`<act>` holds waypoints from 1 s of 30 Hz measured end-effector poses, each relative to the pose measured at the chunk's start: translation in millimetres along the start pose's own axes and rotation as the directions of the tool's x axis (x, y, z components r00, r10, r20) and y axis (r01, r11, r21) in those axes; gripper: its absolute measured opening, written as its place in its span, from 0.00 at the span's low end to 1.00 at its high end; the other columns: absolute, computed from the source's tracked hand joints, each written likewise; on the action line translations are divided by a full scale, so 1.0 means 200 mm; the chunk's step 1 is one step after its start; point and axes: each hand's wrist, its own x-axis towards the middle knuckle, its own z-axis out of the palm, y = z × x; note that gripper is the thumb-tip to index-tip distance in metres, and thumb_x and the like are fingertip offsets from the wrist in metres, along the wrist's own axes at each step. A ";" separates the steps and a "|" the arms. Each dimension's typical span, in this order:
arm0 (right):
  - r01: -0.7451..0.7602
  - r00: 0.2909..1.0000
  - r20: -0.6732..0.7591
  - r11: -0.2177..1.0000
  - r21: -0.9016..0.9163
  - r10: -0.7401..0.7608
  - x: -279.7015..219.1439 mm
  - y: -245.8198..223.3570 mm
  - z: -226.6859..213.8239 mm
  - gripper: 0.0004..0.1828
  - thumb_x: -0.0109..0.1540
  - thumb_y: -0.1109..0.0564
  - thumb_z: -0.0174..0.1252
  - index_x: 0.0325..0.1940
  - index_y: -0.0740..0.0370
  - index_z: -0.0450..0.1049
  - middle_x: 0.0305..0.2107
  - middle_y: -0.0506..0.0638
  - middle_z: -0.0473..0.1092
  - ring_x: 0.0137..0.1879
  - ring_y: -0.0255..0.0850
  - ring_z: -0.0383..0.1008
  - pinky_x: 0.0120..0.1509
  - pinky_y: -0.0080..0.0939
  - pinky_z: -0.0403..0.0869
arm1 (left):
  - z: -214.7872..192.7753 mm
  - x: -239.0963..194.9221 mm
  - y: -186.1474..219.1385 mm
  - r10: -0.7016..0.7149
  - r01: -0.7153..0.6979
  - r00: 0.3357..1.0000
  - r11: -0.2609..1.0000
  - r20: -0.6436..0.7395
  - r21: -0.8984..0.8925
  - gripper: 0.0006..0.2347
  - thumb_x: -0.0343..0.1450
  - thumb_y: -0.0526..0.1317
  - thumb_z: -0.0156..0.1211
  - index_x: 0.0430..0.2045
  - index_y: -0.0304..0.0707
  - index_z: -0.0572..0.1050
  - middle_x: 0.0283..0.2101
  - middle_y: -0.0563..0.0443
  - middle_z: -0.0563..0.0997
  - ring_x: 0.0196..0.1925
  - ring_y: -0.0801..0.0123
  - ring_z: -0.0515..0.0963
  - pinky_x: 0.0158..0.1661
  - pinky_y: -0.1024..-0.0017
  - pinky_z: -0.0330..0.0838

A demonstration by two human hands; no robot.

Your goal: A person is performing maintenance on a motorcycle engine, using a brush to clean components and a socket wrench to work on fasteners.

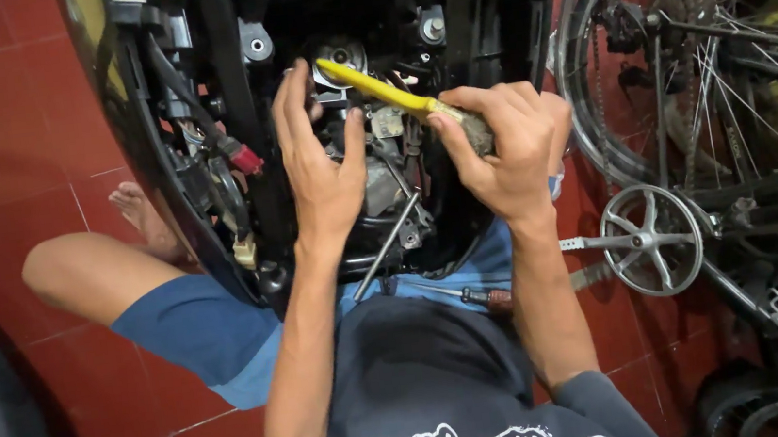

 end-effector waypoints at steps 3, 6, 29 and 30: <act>-0.013 1.000 -0.014 0.984 0.179 0.016 -0.05 0.09 0.04 0.08 0.66 0.56 0.68 0.48 0.59 0.82 0.32 0.49 0.76 0.38 0.51 0.75 0.45 0.45 0.74 | 0.02 -0.01 -0.06 0.100 -0.105 0.994 0.984 0.041 0.147 0.15 0.74 0.35 0.63 0.55 0.34 0.74 0.55 0.42 0.74 0.60 0.48 0.75 0.61 0.54 0.69; -0.015 1.000 -0.008 0.987 0.160 0.016 -0.05 0.08 0.03 0.07 0.66 0.56 0.69 0.47 0.59 0.82 0.31 0.49 0.76 0.38 0.50 0.75 0.45 0.45 0.74 | 0.02 -0.03 -0.12 0.080 -0.115 0.981 0.974 0.178 0.193 0.11 0.74 0.37 0.60 0.50 0.38 0.77 0.47 0.46 0.81 0.51 0.51 0.80 0.54 0.56 0.72; 0.190 0.889 0.456 0.944 -0.269 -0.049 -0.18 -0.06 0.05 0.12 0.55 0.51 0.69 0.37 0.55 0.75 0.33 0.49 0.76 0.45 0.44 0.74 0.64 0.51 0.61 | -0.12 -0.13 0.12 -0.063 0.029 0.993 0.950 0.101 0.310 0.09 0.76 0.29 0.49 0.49 0.29 0.74 0.45 0.35 0.77 0.50 0.40 0.78 0.53 0.54 0.71; 0.211 0.877 0.479 0.930 -0.302 -0.043 -0.19 -0.06 0.05 0.14 0.53 0.51 0.70 0.37 0.55 0.76 0.33 0.48 0.77 0.46 0.43 0.73 0.65 0.52 0.60 | -0.12 -0.14 0.11 -0.045 0.002 0.991 0.945 0.123 0.328 0.10 0.75 0.29 0.50 0.50 0.28 0.74 0.49 0.34 0.76 0.53 0.40 0.77 0.57 0.54 0.69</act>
